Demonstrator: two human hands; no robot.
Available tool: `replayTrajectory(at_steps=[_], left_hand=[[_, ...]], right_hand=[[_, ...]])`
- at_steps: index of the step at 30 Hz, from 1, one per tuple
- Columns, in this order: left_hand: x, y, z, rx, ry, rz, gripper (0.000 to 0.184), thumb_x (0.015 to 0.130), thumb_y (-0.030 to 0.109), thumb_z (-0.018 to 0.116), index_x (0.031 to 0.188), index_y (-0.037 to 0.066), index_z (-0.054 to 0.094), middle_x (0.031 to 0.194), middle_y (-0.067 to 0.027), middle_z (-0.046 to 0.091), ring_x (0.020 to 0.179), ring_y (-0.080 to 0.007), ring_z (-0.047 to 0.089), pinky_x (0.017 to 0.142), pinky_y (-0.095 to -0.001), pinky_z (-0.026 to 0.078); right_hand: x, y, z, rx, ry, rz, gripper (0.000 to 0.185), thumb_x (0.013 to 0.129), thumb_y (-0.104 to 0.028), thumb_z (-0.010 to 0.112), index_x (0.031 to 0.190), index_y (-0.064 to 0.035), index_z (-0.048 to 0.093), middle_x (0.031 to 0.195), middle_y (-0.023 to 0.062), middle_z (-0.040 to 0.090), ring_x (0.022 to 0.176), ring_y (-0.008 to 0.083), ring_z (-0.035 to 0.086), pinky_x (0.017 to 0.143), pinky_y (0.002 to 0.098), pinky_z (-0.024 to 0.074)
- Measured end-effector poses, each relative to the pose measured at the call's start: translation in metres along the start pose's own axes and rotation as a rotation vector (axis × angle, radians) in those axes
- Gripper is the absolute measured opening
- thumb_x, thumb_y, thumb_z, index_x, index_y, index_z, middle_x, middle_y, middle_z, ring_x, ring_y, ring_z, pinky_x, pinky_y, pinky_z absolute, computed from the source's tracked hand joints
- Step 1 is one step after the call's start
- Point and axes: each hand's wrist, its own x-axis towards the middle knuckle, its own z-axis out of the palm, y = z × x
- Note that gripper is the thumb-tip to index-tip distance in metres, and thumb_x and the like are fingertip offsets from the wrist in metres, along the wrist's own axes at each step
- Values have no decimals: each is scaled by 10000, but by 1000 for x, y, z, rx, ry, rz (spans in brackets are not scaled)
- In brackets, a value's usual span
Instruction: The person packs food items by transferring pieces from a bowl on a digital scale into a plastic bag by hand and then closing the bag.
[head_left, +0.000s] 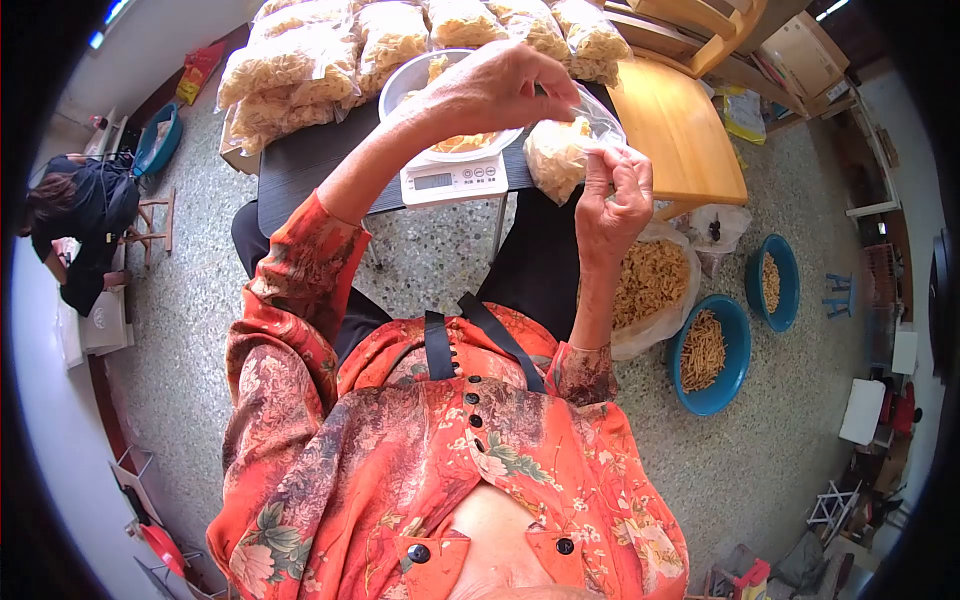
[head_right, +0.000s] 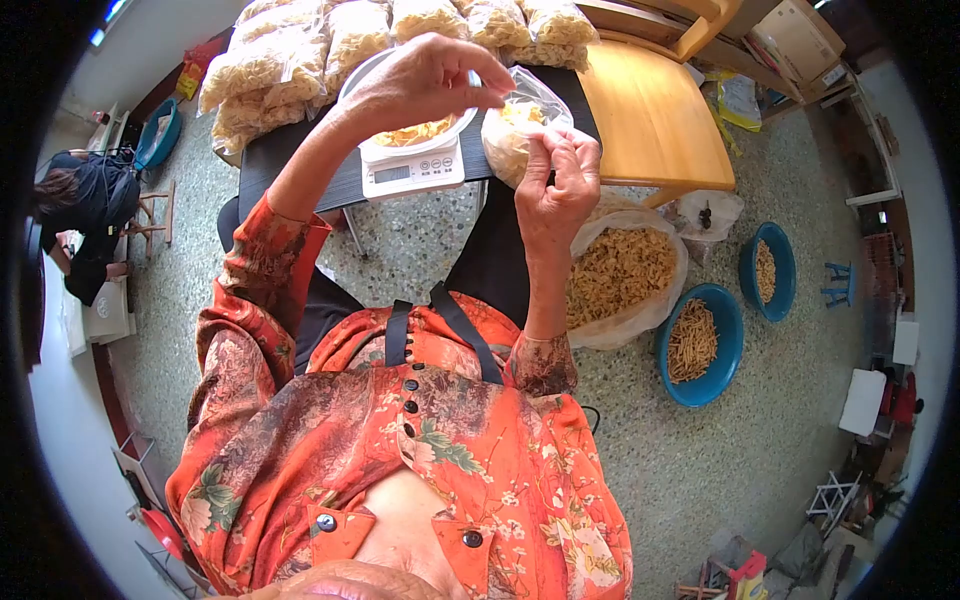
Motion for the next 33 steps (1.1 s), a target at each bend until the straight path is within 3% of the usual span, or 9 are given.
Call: replayTrajectory(at_steps=[2,11,13,15,17,19,22,26,33], left_hand=[[-7,-3,6,18,-89,118,309,858,273,768,1123,118,728,806,-35,689,604,-88,561,553,-266,467],[3,-7,37,141,-266,66,465,732,272,819,1141,74,721,1019,-162,718,1018,-319,674,874,-402,518],[3,-18,42,174,-199,192,469,736,257,823,1158,82,718,935,-149,720,937,-282,694,806,-376,537],[5,2,16,10,-391,-46,469,758,230,816,1196,101,706,852,-127,711,794,-203,704,690,-323,549],[1,-4,-1,-175,-252,-31,342,818,147,760,1156,110,725,759,-73,692,642,-87,659,564,-247,515],[-3,-28,-11,-198,-77,-28,213,836,106,734,1048,84,738,742,-43,689,648,-95,652,575,-258,513],[-18,-53,-25,266,-54,-12,141,811,79,736,937,24,703,726,-46,675,650,-161,632,620,-314,517],[-39,-74,-8,259,-111,-72,306,711,87,795,1000,39,704,983,-102,669,895,-222,668,764,-348,547],[-42,-86,15,426,-118,-95,248,736,88,757,981,90,719,967,-99,691,919,-291,681,831,-401,537]], right_hand=[[0,1,0,5,2,-4,78,871,-22,709,944,6,707,931,140,637,847,268,650,743,353,534],[1,-6,1,-24,20,-84,74,872,-19,707,944,1,712,930,134,642,860,263,655,762,359,534],[2,-5,0,-12,6,-80,73,874,-18,704,945,0,712,931,132,642,862,263,655,766,358,534],[3,-3,0,-7,11,-55,70,880,-21,696,945,-1,713,931,133,643,865,265,656,774,360,532],[2,-2,-3,-5,10,-36,59,883,-26,693,930,4,708,929,139,644,871,278,656,774,374,531],[1,3,-3,-28,23,-4,52,894,-31,699,928,9,703,931,109,656,901,250,649,821,357,522],[2,2,-3,-33,13,-7,52,898,-32,697,916,16,694,931,109,658,897,250,651,812,351,527],[1,1,1,-12,9,-23,51,878,-30,697,902,14,687,907,134,643,871,287,651,771,390,529],[3,-2,1,-34,-25,-55,50,880,-35,698,901,9,686,908,128,645,866,279,652,771,384,529]])
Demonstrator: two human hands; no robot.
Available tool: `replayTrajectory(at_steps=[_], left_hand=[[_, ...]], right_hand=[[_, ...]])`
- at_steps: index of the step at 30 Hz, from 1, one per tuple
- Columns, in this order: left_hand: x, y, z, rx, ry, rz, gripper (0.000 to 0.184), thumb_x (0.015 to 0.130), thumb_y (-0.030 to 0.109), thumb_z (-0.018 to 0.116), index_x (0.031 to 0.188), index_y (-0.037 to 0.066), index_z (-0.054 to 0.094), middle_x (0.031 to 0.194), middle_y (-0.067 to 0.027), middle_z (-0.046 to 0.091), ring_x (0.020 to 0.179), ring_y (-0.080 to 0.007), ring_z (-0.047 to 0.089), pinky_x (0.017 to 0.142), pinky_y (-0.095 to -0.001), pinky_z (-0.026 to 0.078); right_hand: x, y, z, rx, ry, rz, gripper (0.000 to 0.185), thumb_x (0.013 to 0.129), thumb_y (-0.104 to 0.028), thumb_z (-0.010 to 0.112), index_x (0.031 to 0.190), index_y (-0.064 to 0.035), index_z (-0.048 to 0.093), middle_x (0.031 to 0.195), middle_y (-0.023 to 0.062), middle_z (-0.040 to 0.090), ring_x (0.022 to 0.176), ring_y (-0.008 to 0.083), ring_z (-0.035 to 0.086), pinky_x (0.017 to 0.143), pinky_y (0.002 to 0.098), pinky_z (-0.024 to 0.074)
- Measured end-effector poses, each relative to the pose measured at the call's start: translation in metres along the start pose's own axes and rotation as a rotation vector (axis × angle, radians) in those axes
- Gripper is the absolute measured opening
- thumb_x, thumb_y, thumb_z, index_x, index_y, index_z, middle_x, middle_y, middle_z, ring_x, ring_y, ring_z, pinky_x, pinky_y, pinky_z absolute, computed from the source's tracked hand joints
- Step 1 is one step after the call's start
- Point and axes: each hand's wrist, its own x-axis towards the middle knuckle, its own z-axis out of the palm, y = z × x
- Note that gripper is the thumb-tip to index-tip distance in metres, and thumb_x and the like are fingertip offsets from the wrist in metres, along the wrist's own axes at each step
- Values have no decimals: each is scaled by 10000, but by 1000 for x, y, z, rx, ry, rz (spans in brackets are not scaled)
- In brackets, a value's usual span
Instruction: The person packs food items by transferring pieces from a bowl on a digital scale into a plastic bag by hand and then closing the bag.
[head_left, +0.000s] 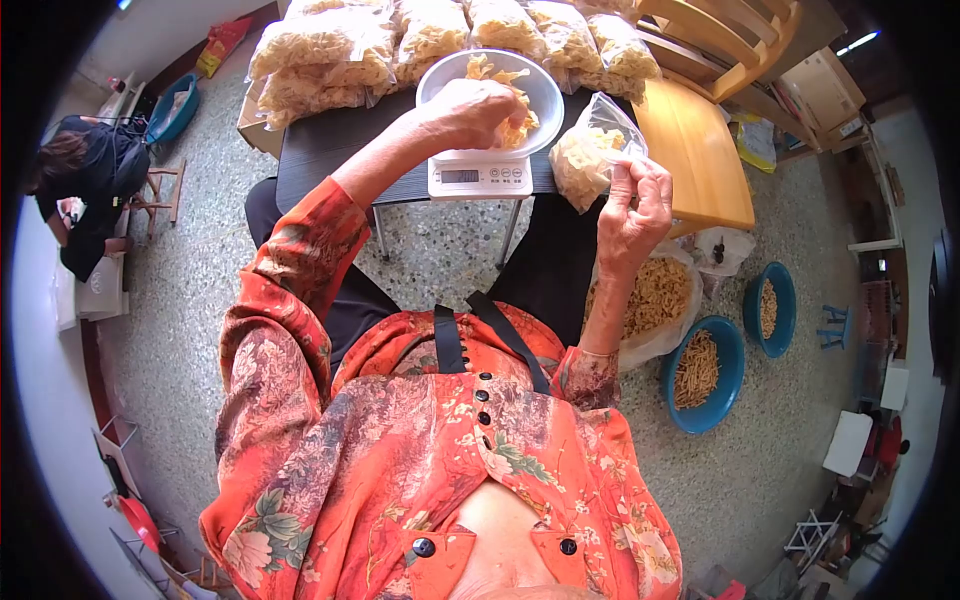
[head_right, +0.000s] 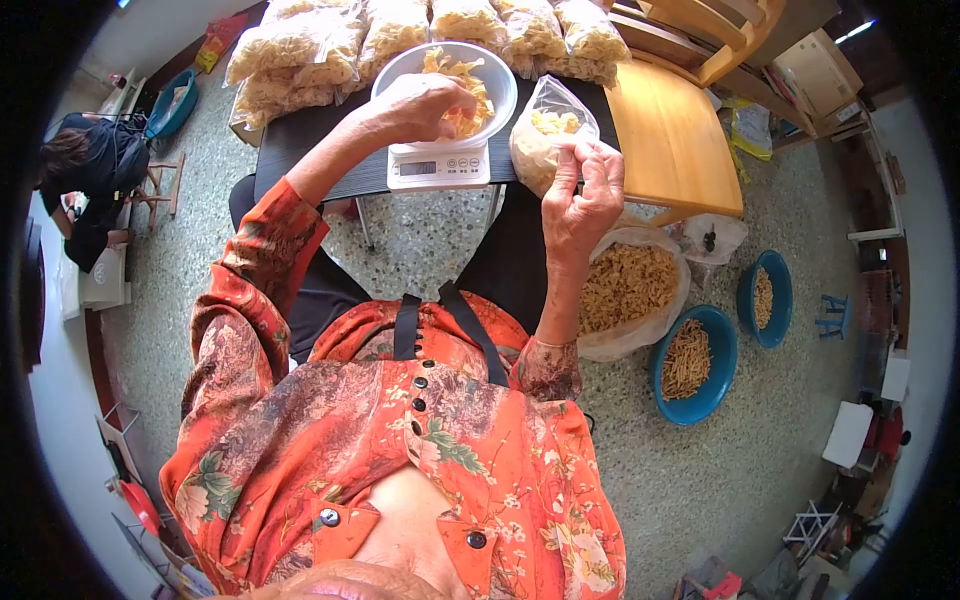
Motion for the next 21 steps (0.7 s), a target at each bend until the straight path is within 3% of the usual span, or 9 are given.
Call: replayTrajectory(at_steps=[5,7,8,11,15,21], left_hand=[[7,-9,0,2,-4,34,143,746,63,727,883,40,692,834,-120,686,772,-271,667,725,-386,520],[4,-14,-8,-125,87,75,131,742,54,725,854,12,672,724,-118,646,670,-232,636,652,-371,501],[2,-12,-17,-144,63,55,127,771,72,740,863,7,683,663,-76,624,609,-162,627,591,-317,522],[-4,-12,-32,-427,56,-157,147,851,139,747,912,9,715,716,-33,674,616,-83,649,573,-228,563],[-7,-26,-39,-824,75,-287,261,872,201,776,1012,-8,705,771,-45,699,649,-82,657,575,-219,542],[-7,-43,-43,-1322,23,-274,219,865,173,786,988,4,718,832,-64,716,701,-92,671,598,-199,540]], right_hand=[[-1,0,-2,-10,-16,31,53,898,-41,695,914,9,693,928,110,662,886,256,659,805,358,530],[-2,2,-1,-7,-19,37,51,898,-39,694,914,10,693,927,109,662,886,255,659,804,356,530],[-2,3,-1,-1,-19,43,50,899,-37,693,914,11,693,927,109,662,886,253,659,803,353,529],[-3,4,0,0,-23,41,48,899,-32,691,916,13,693,928,108,662,883,252,659,801,350,529],[-3,4,3,7,-1,8,62,883,-39,699,900,16,675,912,129,642,843,277,651,745,380,531],[-2,0,3,2,-8,11,61,881,-34,701,882,15,665,913,125,640,851,275,652,750,378,532]])
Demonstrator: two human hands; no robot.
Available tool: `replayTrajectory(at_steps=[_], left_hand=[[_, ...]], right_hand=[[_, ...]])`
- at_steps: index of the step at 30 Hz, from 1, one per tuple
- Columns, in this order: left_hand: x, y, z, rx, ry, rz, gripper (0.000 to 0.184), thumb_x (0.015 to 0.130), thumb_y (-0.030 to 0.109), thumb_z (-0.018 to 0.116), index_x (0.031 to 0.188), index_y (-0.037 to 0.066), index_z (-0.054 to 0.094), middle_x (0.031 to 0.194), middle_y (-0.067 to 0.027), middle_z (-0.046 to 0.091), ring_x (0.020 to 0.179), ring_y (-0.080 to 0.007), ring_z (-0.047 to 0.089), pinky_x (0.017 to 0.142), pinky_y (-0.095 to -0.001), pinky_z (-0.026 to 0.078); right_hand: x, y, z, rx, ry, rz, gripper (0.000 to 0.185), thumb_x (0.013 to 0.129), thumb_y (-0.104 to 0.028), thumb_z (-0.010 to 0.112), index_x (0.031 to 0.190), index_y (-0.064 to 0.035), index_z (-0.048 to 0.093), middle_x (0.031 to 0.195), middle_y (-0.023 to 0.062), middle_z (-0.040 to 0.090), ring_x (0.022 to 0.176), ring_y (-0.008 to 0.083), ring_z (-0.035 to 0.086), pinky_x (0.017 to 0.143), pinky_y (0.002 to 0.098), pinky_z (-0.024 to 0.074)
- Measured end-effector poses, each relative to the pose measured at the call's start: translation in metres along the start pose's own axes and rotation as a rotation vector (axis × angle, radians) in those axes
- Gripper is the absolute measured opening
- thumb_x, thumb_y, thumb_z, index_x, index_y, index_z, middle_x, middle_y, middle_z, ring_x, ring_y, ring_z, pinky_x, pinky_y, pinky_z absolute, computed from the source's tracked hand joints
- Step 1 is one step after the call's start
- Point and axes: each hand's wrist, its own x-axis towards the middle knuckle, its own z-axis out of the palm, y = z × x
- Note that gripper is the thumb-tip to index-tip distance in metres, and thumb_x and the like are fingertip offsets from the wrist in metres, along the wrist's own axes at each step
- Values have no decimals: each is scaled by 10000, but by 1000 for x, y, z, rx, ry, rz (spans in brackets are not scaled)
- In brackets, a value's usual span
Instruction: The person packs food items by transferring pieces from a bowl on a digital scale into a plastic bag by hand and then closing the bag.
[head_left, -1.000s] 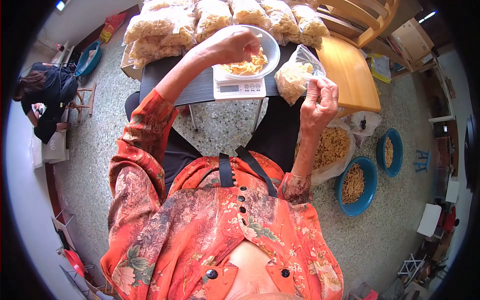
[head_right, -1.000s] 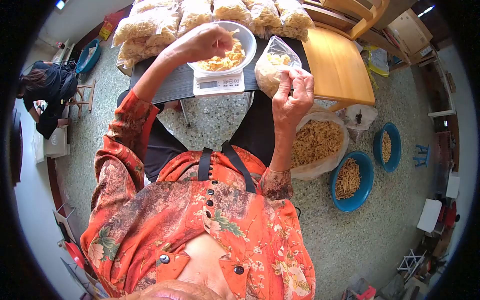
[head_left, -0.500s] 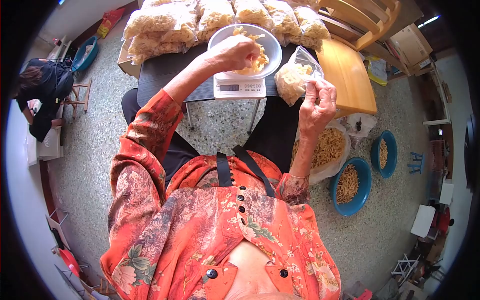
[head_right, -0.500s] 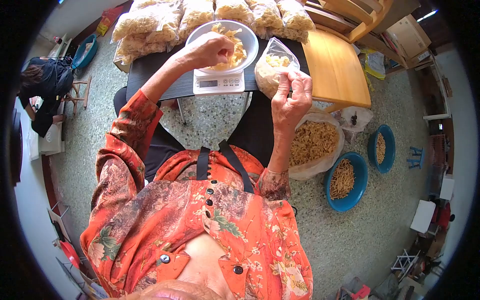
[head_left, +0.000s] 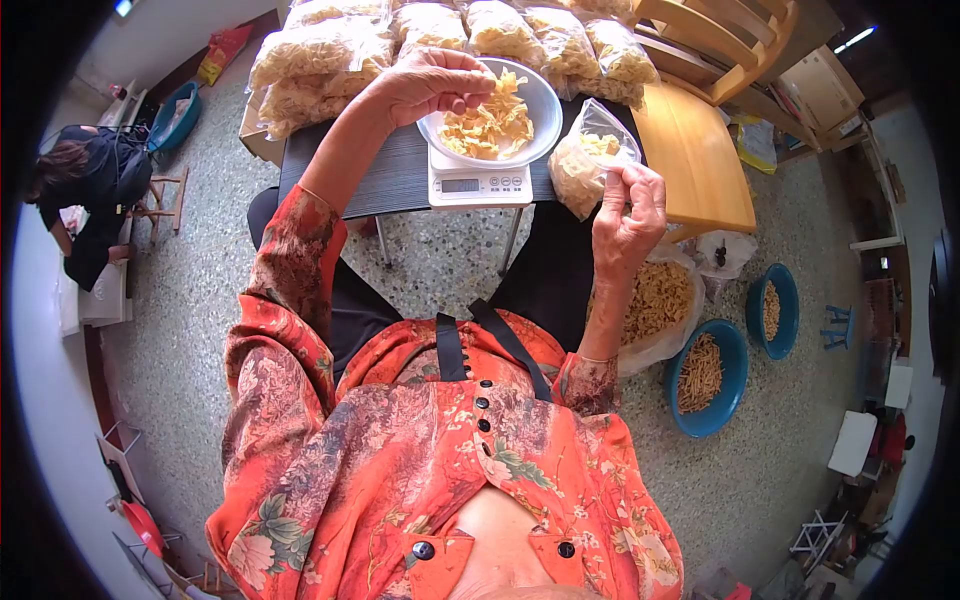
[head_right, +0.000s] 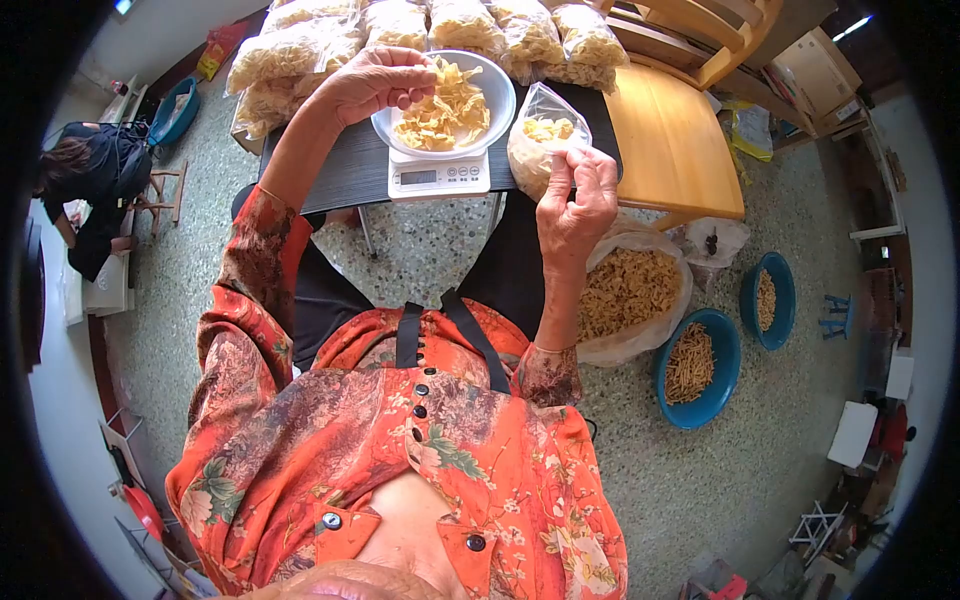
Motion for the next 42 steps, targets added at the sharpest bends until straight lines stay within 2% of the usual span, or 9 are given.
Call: replayTrajectory(at_steps=[7,14,17,25,32,35,39,41,42], left_hand=[[8,20,24,-181,-98,23,261,866,174,783,1041,-2,701,889,-82,723,745,-90,682,627,-183,546],[12,48,105,713,-94,209,225,853,188,782,979,7,737,772,-53,698,645,-74,648,546,-218,521],[27,24,116,952,39,563,237,834,219,783,992,45,756,743,-38,696,687,-119,663,625,-268,537],[17,24,116,902,-70,590,172,895,134,698,1051,79,744,965,-53,726,667,-144,614,575,-304,486],[14,-1,134,1087,-210,506,552,719,-28,517,1245,92,639,1173,-189,666,1097,-361,635,976,-437,507],[17,7,134,1156,-275,434,539,721,-29,513,1232,83,642,1178,-199,659,1100,-364,632,967,-437,509],[-5,47,138,894,-204,692,361,795,-18,502,1115,4,667,1044,-177,690,931,-285,674,799,-384,533],[-46,94,154,430,-397,418,227,832,-4,496,974,19,672,926,-114,682,763,-238,630,674,-337,504],[-66,97,167,129,-452,518,133,866,31,538,920,49,658,874,-78,662,722,-211,599,641,-319,482]], right_hand=[[2,-3,1,-14,-9,-45,62,863,-14,708,914,13,685,914,139,645,851,280,656,753,372,539],[0,-9,2,23,-29,-49,75,863,-16,710,934,3,698,920,134,644,844,280,656,724,372,546],[1,-9,-1,24,-27,-31,73,868,-19,707,940,-3,702,919,130,642,844,275,655,733,369,543],[1,1,-8,41,24,9,67,874,-21,704,938,-1,703,927,127,645,857,265,653,757,360,536],[0,0,-6,45,7,3,70,870,-7,694,940,2,702,934,133,645,866,273,654,770,364,534],[1,1,-10,23,-7,-6,75,864,-5,695,939,3,700,932,138,646,868,284,655,771,372,535],[1,5,-12,-4,28,1,76,859,-2,693,933,10,692,914,146,650,875,296,658,772,384,537],[3,0,-14,-37,27,21,61,865,-7,685,919,22,681,902,150,651,874,298,658,776,391,535],[1,1,-15,-98,44,-51,53,870,-8,678,902,33,669,906,153,649,865,302,655,776,396,533]])
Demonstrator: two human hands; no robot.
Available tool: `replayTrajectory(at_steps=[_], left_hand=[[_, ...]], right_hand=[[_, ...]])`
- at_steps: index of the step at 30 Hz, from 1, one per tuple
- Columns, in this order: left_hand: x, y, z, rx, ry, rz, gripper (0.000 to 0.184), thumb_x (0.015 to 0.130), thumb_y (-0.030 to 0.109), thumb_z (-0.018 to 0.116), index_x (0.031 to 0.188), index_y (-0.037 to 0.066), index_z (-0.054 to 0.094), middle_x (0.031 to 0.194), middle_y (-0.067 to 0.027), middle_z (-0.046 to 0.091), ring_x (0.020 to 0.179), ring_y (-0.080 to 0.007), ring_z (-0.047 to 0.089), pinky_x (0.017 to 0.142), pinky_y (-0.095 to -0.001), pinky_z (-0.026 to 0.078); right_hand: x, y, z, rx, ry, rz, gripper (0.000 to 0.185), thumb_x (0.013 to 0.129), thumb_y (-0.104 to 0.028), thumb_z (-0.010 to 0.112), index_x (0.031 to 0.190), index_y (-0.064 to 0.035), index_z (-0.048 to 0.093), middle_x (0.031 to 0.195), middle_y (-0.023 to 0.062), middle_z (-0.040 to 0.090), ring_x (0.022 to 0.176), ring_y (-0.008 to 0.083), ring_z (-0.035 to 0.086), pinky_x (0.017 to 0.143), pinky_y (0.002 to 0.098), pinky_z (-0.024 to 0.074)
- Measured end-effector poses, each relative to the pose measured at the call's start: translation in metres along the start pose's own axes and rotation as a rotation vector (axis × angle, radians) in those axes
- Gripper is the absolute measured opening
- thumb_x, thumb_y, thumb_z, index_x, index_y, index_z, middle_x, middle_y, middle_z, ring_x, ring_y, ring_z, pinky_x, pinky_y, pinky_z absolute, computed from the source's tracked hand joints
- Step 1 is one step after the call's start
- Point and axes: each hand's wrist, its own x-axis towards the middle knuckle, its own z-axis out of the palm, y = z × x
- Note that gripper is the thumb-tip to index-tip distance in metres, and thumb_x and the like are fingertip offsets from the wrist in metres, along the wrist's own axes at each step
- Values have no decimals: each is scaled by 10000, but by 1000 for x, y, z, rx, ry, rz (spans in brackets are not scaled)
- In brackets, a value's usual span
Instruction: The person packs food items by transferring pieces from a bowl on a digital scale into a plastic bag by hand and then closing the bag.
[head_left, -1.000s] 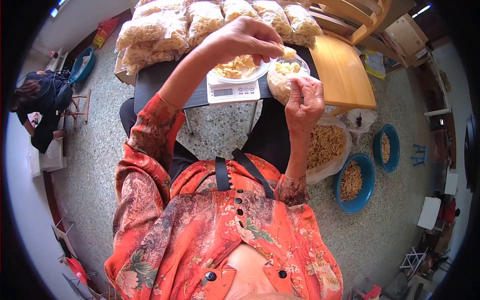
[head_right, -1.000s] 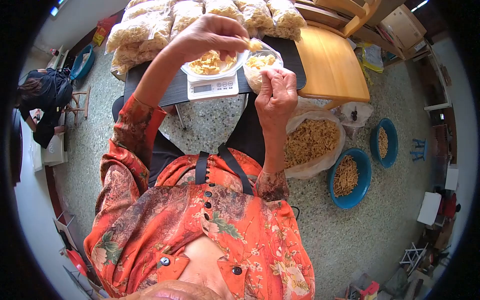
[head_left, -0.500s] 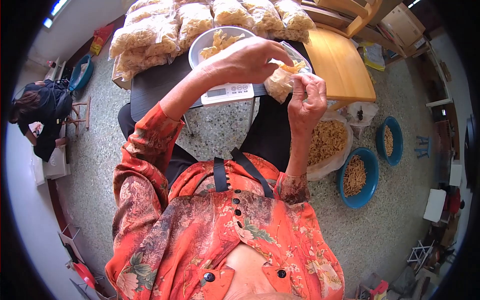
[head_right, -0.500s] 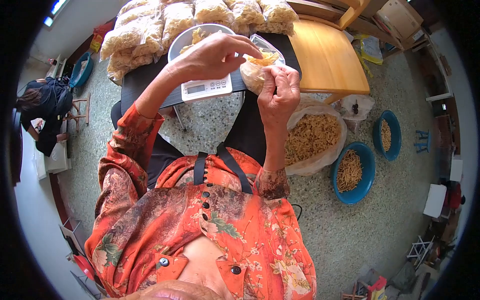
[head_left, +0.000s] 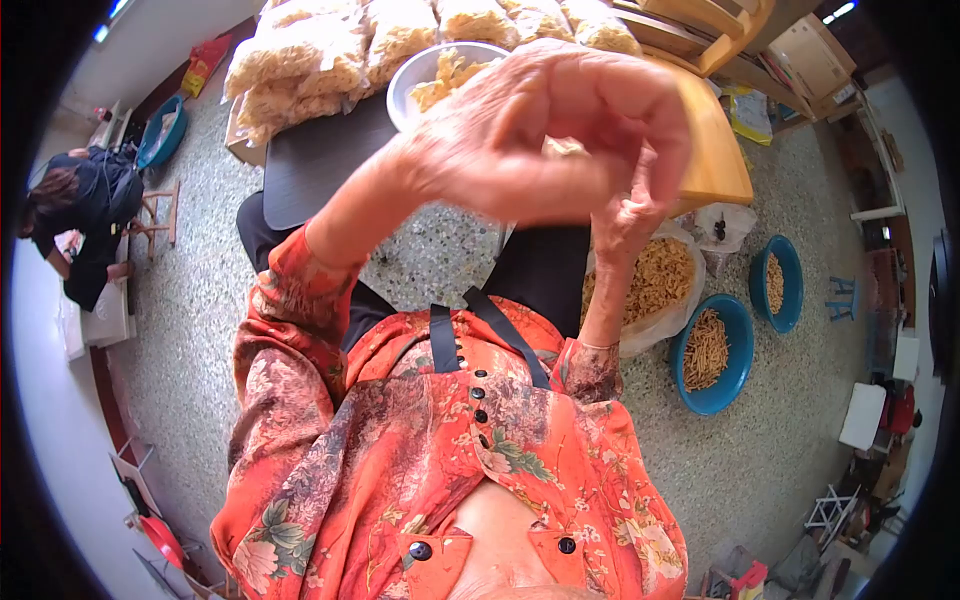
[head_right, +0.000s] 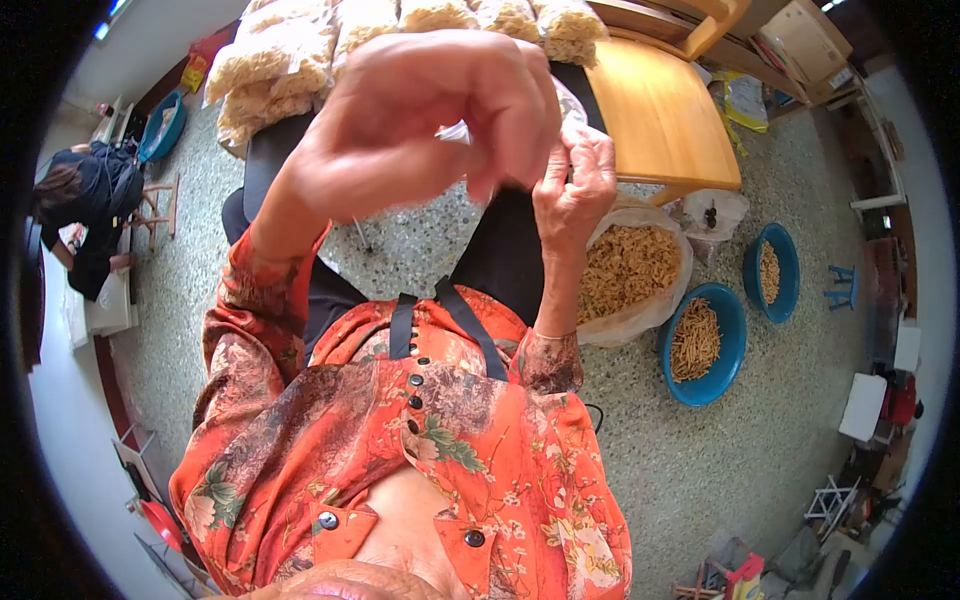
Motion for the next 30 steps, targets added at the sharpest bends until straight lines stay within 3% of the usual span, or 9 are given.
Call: replayTrajectory(at_steps=[1,3,5,7,11,21,30], left_hand=[[-7,7,14,-266,37,162,75,901,66,580,867,80,645,822,-41,643,681,-183,567,607,-301,460],[-40,20,14,-270,79,151,73,901,69,583,866,81,645,821,-40,642,681,-183,567,607,-301,459],[-40,16,32,-289,127,156,69,903,76,588,865,84,645,819,-38,642,682,-182,566,608,-299,458],[-51,18,38,-312,173,165,66,904,84,593,864,87,645,817,-36,641,684,-180,565,608,-298,456],[-63,26,47,-326,231,226,61,906,98,603,861,93,644,814,-32,639,686,-178,563,609,-296,452],[-54,33,89,-364,340,351,65,912,134,627,855,107,642,805,-23,635,691,-171,558,612,-290,443],[-67,37,84,-430,397,486,82,917,166,650,849,120,641,797,-14,631,696,-166,554,614,-285,434]], right_hand=[[-7,24,13,58,5,-27,45,873,-6,674,887,35,662,905,154,647,859,305,652,776,398,530],[3,-10,2,180,-34,161,47,871,-10,683,878,31,661,904,152,645,857,308,654,773,396,531],[-1,6,2,-14,-134,22,49,870,-22,700,869,17,670,912,138,655,861,294,663,782,388,533],[-10,11,13,110,-22,87,35,872,-24,704,884,4,688,916,126,664,868,282,664,788,380,534],[-3,3,13,120,-47,-35,44,882,-30,702,923,-28,716,921,107,675,877,259,664,802,373,535],[-8,-9,19,112,-110,-16,39,897,-47,695,920,-19,712,925,99,674,874,251,661,795,371,536],[-9,-10,23,136,-110,1,39,902,-42,691,922,-15,711,921,96,672,865,241,659,781,360,536]])
